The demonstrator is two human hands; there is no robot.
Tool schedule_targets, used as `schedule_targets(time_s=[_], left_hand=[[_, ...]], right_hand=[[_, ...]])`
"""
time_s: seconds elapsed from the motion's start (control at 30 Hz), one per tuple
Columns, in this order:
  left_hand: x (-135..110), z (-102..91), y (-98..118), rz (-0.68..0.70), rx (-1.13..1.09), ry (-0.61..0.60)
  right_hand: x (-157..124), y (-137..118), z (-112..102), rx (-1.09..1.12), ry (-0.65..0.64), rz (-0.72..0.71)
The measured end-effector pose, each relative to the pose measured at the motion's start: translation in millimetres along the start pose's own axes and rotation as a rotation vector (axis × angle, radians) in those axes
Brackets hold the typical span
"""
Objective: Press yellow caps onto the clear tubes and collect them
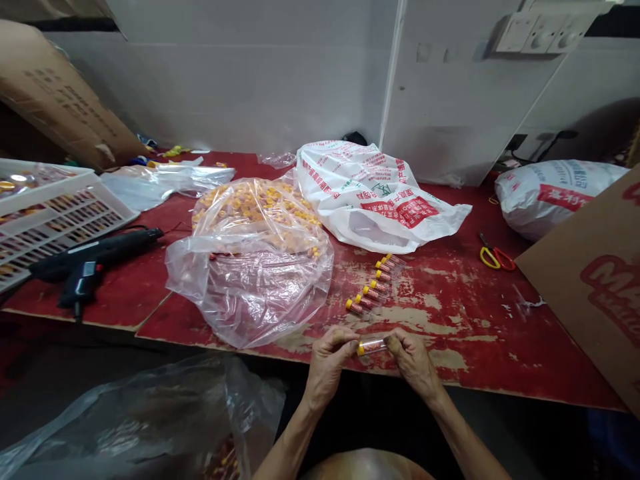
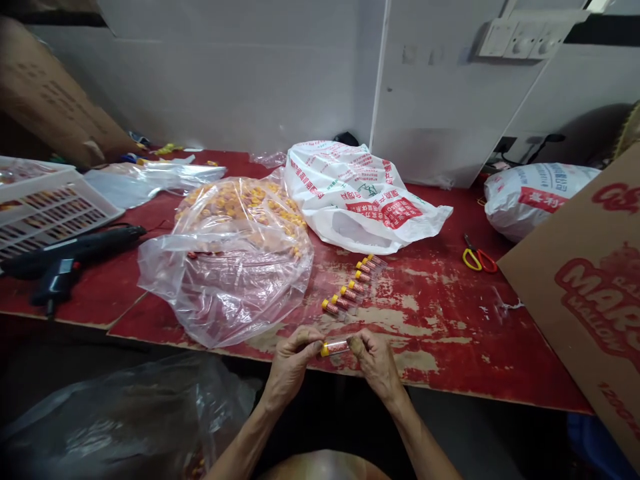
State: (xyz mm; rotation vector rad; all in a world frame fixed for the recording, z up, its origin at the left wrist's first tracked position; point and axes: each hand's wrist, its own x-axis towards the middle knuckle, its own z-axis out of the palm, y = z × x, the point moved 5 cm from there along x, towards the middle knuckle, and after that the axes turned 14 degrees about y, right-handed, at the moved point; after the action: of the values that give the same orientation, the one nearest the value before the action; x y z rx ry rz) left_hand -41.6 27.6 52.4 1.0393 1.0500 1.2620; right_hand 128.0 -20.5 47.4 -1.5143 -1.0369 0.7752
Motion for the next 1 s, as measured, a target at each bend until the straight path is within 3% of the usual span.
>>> schedule_targets(time_s=[0.1,0.2,0.3,0.57,0.73,1.0], left_hand=[[1,-1.4,-4,-0.040,0.032,0.032],[-1,-1.0,-13,-0.191,0.001,0.027],[-4,-0.6,-18,-0.307,-0.066,-0.003],[-3,-10.7,-13,-0.242,-0.115,0.004],[-4,-9.8,-14,-0.236,-0.084,-0.016],[-2,-14.2,-15,-0.245,-0.100,0.002]], right_hand=[[2,6,3,-0.012,0.006,0.048],[0,15,6,0.044,0.027,0.176],[-3,17,8,0.080,0.046,0.206],[-6,7,9,0.098,-0.048,0.136],[-3,11,4,-0.019,0.038,0.080],[-8,14,15,-0.015,-0.052,0.172]])
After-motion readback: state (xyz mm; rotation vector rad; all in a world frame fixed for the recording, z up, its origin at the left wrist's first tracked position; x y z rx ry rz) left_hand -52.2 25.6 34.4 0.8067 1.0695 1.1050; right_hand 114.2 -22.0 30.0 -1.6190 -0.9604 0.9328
